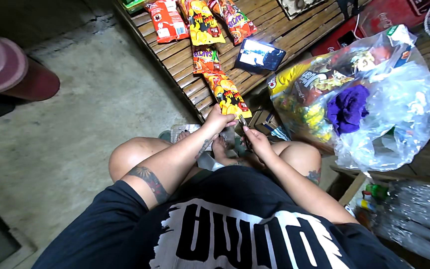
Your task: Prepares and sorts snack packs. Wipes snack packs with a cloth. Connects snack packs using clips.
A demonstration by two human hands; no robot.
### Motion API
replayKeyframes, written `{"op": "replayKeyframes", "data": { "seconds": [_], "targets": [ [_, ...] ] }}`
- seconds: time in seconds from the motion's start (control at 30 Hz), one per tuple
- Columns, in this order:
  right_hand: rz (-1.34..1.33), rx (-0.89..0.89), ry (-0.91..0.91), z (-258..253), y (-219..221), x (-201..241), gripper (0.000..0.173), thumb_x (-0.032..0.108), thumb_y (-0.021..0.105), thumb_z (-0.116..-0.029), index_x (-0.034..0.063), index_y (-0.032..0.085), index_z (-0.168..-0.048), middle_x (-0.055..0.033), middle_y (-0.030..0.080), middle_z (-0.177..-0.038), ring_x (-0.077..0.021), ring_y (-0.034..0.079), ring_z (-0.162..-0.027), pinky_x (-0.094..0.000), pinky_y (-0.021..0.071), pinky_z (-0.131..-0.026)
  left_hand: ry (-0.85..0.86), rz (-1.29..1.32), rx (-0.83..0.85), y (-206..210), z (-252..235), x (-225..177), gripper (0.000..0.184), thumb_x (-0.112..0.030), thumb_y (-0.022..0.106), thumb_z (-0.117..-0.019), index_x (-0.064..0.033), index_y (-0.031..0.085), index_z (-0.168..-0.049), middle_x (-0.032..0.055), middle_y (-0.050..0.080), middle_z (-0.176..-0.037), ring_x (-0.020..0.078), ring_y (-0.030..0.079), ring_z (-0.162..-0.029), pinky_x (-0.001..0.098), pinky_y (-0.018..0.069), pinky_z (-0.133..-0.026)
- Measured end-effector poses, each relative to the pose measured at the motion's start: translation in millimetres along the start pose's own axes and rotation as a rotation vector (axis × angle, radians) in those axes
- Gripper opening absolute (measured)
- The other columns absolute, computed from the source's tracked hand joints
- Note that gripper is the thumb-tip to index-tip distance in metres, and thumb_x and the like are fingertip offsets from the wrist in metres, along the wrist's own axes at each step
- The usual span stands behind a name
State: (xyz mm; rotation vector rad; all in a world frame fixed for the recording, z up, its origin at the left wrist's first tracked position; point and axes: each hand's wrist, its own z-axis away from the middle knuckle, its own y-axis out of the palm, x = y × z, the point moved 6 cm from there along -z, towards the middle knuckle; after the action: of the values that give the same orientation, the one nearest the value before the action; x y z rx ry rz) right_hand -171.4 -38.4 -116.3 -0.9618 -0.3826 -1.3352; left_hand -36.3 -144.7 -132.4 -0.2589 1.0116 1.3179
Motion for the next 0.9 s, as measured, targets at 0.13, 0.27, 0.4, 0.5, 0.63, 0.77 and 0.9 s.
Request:
{"op": "replayKeyframes", "data": {
  "seconds": [0.13,0.27,0.4,0.5,0.63,0.77,0.9],
  "targets": [
    [-0.033,0.018,0.025,1.0,0.5,-0.7,0.044,0.033,0.042,-0.1113,-0.0024,0.065,-0.100,-0.0084,0.071,-0.091,-0.0132,0.069,-0.079,-0.0311,0.0584,-0.075,-0.008,-0.003,-0.003,-0.5,-1.4,1.3,0.059,0.003,0.069,-0.0928,0.0009,0.036,-0.142,0.0204,0.060,-0.124,0.0220,0.072,-0.093,0.0322,0.0626,-0.080],
    [-0.040,0.024,0.028,1.4,0.1,-0.1,0.042,0.033,0.043,-0.1112,-0.0017,0.065,-0.101,-0.0080,0.071,-0.092,-0.0126,0.069,-0.079,-0.0303,0.0582,-0.074,-0.005,-0.012,-0.001,-0.4,-1.4,1.2,0.058,0.002,0.069,-0.0930,0.0011,0.036,-0.141,0.0204,0.061,-0.123,0.0218,0.072,-0.091,0.0325,0.0628,-0.080],
    [-0.059,0.023,0.039,1.5,0.8,-0.1,0.041,0.032,0.043,-0.1112,-0.0018,0.064,-0.101,-0.0075,0.071,-0.091,-0.0124,0.069,-0.078,-0.0297,0.0582,-0.073,0.000,-0.009,0.003,-0.2,-1.7,1.4,0.058,0.002,0.069,-0.0931,0.0015,0.036,-0.141,0.0205,0.060,-0.123,0.0218,0.072,-0.091,0.0323,0.0628,-0.080],
    [-0.085,0.026,0.046,1.8,1.8,-0.2,0.042,0.032,0.042,-0.1113,-0.0017,0.064,-0.101,-0.0076,0.070,-0.089,-0.0132,0.069,-0.077,-0.0301,0.0583,-0.072,0.004,-0.010,0.005,-0.4,-1.9,1.5,0.059,0.002,0.069,-0.0929,0.0014,0.036,-0.142,0.0204,0.061,-0.123,0.0215,0.073,-0.091,0.0323,0.0630,-0.079],
    [-0.088,0.034,0.049,2.2,2.2,1.7,0.041,0.032,0.042,-0.1115,-0.0014,0.063,-0.099,-0.0058,0.069,-0.085,-0.0112,0.068,-0.073,-0.0282,0.0578,-0.070,-0.003,-0.016,-0.001,-0.5,-1.9,1.8,0.058,0.002,0.068,-0.0933,0.0010,0.036,-0.141,0.0198,0.061,-0.121,0.0207,0.072,-0.089,0.0316,0.0628,-0.079],
    [-0.070,0.016,0.048,1.1,1.0,1.2,0.040,0.031,0.043,-0.1111,-0.0009,0.062,-0.097,-0.0052,0.068,-0.081,-0.0103,0.067,-0.070,-0.0269,0.0576,-0.067,0.003,-0.006,0.002,-0.4,-2.1,2.8,0.058,0.003,0.069,-0.0927,0.0008,0.037,-0.141,0.0206,0.060,-0.123,0.0216,0.072,-0.091,0.0321,0.0629,-0.079],
    [-0.010,-0.005,0.048,1.7,-1.1,3.3,0.041,0.032,0.044,-0.1109,-0.0012,0.063,-0.096,-0.0052,0.069,-0.080,-0.0103,0.067,-0.068,-0.0269,0.0579,-0.066,0.012,-0.006,-0.006,0.5,-1.4,2.3,0.057,0.004,0.069,-0.0925,0.0013,0.038,-0.141,0.0203,0.061,-0.123,0.0219,0.072,-0.091,0.0321,0.0630,-0.079]
  ]
}}
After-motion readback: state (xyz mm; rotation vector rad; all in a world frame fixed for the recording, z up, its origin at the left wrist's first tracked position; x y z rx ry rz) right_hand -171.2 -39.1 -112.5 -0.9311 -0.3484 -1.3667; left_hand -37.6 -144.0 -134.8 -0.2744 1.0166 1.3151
